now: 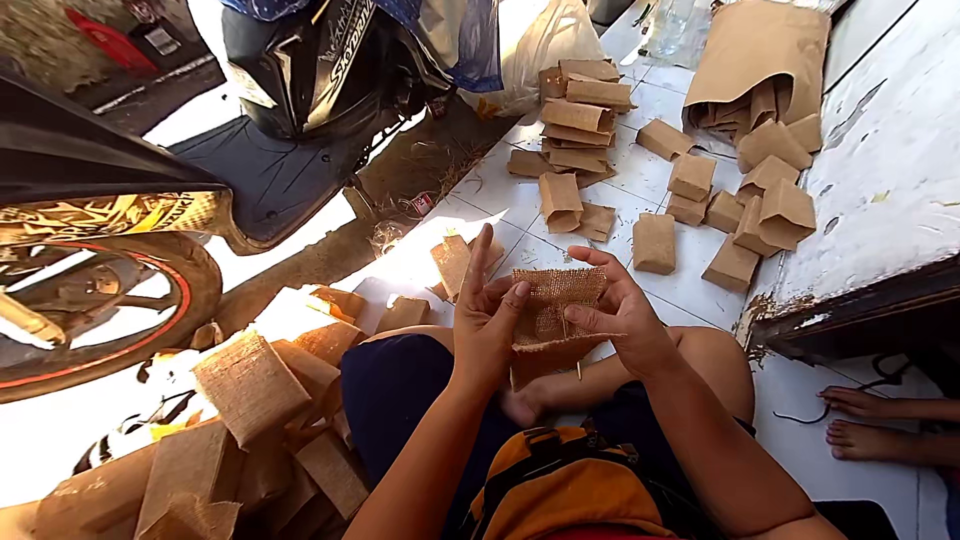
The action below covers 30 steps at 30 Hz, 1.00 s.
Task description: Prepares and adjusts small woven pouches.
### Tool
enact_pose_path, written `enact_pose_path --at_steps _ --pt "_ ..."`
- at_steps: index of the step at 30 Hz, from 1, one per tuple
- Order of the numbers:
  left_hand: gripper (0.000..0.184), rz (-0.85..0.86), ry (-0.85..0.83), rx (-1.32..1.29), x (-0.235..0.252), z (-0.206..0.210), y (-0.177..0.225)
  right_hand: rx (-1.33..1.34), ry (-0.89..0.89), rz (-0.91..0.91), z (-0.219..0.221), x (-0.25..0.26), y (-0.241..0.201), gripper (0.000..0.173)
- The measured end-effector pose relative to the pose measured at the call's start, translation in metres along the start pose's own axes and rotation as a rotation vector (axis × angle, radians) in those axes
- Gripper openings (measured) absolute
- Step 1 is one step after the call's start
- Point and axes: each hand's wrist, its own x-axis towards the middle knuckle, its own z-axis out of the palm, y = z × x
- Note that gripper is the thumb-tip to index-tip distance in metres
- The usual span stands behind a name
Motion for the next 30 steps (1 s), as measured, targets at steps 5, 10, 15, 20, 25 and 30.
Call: enact_pose_path --at_steps 5,10,15,20,25,30 --pt "0.053 0.002 0.031 0.032 0.0 -0.001 -0.004 0.027 -0.088 0.028 -0.01 0.005 0.0 0.065" --pt "0.043 0.02 0.069 0.043 0.001 -0.006 -0.005 -0.108 0.26 0.026 -0.07 0.036 0.021 0.043" --pt "0.014 0.055 0.115 0.068 0.001 -0.009 -0.01 -0.465 0.404 0.446 -0.147 0.081 0.098 0.043" --pt "0.021 0.043 0.101 0.141 0.005 -0.014 -0.006 -1.026 0.279 0.807 -0.18 0.087 0.167 0.046" --pt "0.035 -0.027 0.066 0.001 0.012 -0.019 -0.004 -1.143 0.394 0.924 -0.184 0.091 0.186 0.066" --pt "0.06 -0.006 0.042 0.005 0.021 -0.031 -0.007 -1.125 0.404 1.05 -0.195 0.099 0.181 0.081"
